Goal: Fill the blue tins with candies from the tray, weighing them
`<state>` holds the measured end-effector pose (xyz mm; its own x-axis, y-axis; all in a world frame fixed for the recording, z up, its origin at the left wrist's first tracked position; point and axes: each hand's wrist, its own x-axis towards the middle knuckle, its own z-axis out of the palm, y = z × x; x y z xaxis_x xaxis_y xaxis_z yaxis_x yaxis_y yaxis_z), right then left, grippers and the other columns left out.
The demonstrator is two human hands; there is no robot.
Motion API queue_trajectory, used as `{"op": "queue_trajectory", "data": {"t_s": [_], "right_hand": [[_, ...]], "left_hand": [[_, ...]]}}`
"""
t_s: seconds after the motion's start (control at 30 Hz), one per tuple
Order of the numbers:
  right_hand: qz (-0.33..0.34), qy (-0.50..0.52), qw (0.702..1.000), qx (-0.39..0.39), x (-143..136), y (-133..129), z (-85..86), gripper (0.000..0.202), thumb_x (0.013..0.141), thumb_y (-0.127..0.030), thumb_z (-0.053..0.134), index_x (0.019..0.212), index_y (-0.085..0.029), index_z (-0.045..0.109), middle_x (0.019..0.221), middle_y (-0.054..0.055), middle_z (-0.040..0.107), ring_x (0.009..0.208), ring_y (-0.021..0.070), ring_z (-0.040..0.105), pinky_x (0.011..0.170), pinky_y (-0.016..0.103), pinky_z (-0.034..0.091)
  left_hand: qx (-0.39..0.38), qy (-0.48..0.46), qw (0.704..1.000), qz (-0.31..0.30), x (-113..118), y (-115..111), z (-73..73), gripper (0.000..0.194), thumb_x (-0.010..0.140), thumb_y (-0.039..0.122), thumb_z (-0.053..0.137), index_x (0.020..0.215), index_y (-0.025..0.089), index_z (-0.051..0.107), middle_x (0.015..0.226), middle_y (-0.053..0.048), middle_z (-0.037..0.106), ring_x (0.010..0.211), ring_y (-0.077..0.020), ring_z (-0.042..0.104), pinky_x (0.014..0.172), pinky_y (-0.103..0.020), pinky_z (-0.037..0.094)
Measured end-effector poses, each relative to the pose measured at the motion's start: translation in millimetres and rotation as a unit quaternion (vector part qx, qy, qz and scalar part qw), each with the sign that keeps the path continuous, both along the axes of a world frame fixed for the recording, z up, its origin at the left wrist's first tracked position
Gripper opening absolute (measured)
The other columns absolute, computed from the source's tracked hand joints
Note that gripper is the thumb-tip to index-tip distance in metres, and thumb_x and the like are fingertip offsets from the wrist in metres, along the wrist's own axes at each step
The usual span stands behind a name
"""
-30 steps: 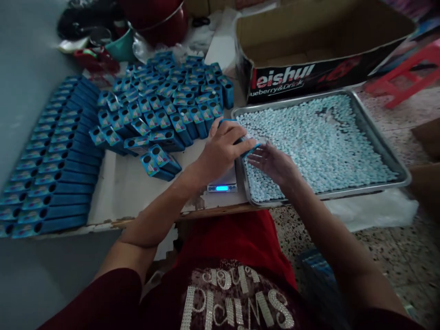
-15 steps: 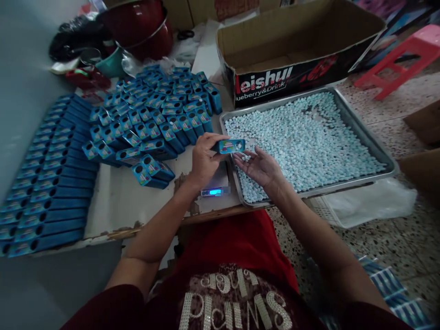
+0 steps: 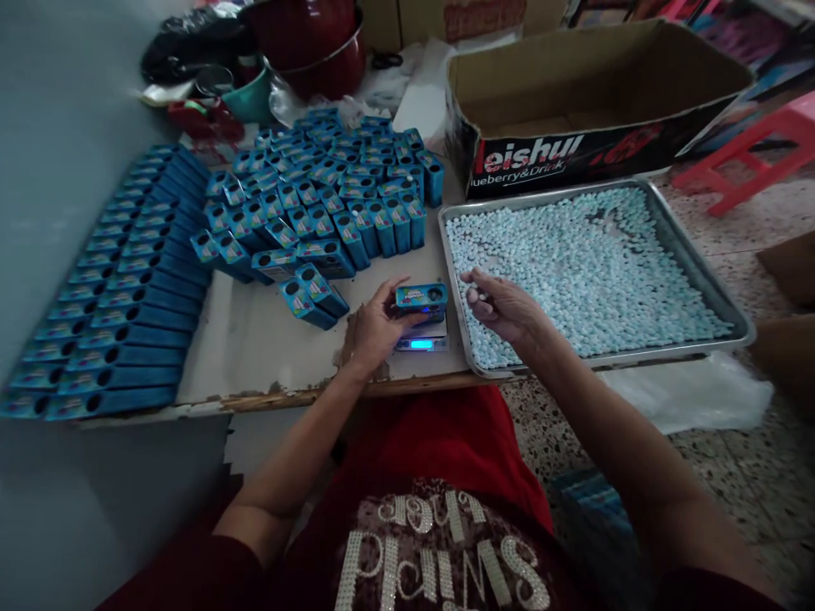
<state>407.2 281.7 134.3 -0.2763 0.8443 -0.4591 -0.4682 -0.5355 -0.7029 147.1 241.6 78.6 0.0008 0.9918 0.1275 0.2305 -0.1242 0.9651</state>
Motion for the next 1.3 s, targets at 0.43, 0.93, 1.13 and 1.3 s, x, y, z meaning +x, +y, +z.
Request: {"op": "queue_trajectory", "data": {"t_s": [0.43, 0.93, 1.13, 1.3], "right_hand": [[0.031, -0.119, 0.992, -0.005, 41, -7, 5.8, 0.028, 0.076, -0.010, 0.098, 0.101, -0.012, 0.084, 0.084, 0.004, 0.074, 0.066, 0.0087, 0.064, 0.057, 0.014, 0.054], [0.155, -0.301, 0.925, 0.170, -6, -6, 91.9, 0.020, 0.092, -0.035, 0.097, 0.099, -0.021, 0.084, 0.074, 0.001, 0.064, 0.065, 0.0122, 0.053, 0.054, 0.023, 0.043], [0.146, -0.298, 0.928, 0.172, -8, -7, 91.8, 0.027, 0.090, -0.038, 0.101, 0.098, -0.020, 0.081, 0.072, 0.001, 0.064, 0.061, 0.0110, 0.052, 0.050, 0.023, 0.041], [0.164, -0.310, 0.915, 0.200, -22, -6, 94.1, 0.013, 0.095, -0.025, 0.097, 0.094, -0.020, 0.085, 0.068, 0.001, 0.063, 0.058, 0.0101, 0.051, 0.050, 0.022, 0.041]], "left_hand": [[0.199, 0.224, 0.954, 0.022, -74, -43, 61.0, 0.064, 0.095, 0.018, 0.094, 0.154, 0.027, 0.069, 0.138, -0.009, 0.078, 0.122, -0.0281, 0.078, 0.116, -0.047, 0.069], [0.261, 0.279, 0.924, 0.016, -84, -37, 92.3, 0.056, 0.107, 0.026, 0.083, 0.159, 0.033, 0.061, 0.146, -0.007, 0.077, 0.136, -0.0290, 0.076, 0.126, -0.048, 0.063], [0.182, 0.246, 0.952, 0.023, -73, -31, 95.7, 0.056, 0.107, 0.029, 0.084, 0.159, 0.033, 0.064, 0.143, -0.006, 0.078, 0.138, -0.0316, 0.076, 0.127, -0.051, 0.063], [0.148, 0.220, 0.964, -0.005, -57, -27, 91.2, 0.062, 0.098, 0.020, 0.091, 0.155, 0.030, 0.069, 0.141, -0.007, 0.079, 0.132, -0.0335, 0.078, 0.124, -0.054, 0.066]]}}
